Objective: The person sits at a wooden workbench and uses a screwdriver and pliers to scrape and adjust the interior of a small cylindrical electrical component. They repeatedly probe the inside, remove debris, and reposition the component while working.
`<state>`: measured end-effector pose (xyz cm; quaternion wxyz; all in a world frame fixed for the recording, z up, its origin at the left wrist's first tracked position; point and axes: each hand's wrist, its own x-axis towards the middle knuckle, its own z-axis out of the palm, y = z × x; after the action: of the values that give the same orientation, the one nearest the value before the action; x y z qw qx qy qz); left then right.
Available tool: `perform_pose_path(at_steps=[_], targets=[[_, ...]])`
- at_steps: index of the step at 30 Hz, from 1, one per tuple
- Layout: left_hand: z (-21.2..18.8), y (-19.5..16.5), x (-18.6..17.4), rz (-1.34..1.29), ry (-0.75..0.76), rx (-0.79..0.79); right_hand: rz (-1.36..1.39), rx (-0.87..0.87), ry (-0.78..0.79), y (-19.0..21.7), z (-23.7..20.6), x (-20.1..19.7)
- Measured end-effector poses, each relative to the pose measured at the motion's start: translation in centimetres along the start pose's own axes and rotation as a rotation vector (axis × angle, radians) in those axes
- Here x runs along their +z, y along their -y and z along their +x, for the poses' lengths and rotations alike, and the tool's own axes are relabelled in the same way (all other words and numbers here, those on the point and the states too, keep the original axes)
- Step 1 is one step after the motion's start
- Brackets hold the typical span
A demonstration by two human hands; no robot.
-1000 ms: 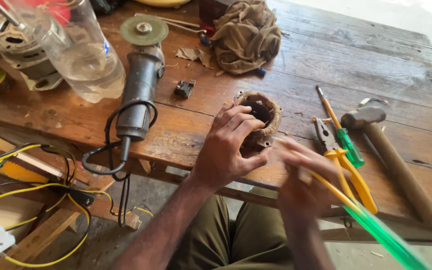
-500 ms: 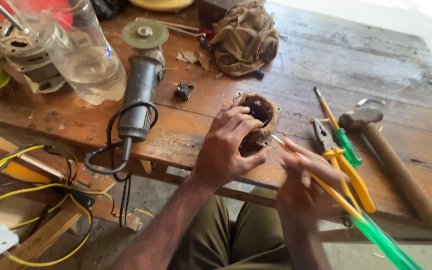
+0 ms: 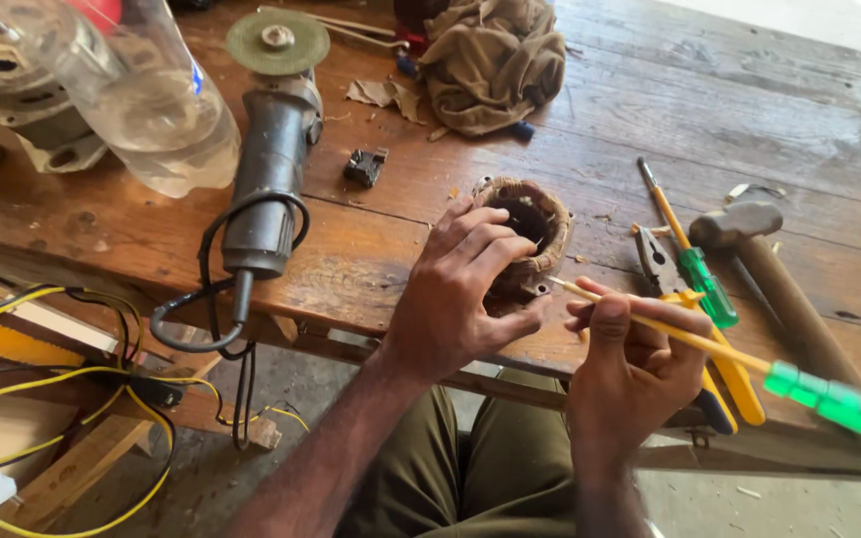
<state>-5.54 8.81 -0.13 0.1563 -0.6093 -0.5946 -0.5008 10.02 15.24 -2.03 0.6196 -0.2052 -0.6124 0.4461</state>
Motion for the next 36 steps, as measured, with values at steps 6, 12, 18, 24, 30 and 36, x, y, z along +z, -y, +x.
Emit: perform_pose_path(at_steps=[6,12,18,24,30,36], targets=[[-0.1,0.2,0.2,0.005,-0.007,0.007,-0.033,-0.137,0.109,0.0,-0.7,-0.8],[-0.2,0.2,0.2,0.008,0.001,0.006,-0.068,-0.097,0.106,0.0,-0.8,-1.2],[-0.3,0.2,0.1,0.004,0.014,-0.002,-0.005,-0.053,0.096,-0.2,-0.9,-1.0],[-0.3,0.2,0.1,0.003,0.01,0.003,-0.014,-0.1,0.129,-0.5,-0.7,-0.8],[-0.3,0.2,0.2,0.007,0.0,-0.003,-0.161,-0.203,0.191,-0.1,-0.2,-0.7],[-0.3,0.2,0.1,-0.006,0.011,0.008,-0.37,-0.386,0.256,1.1,0.6,-0.3]])
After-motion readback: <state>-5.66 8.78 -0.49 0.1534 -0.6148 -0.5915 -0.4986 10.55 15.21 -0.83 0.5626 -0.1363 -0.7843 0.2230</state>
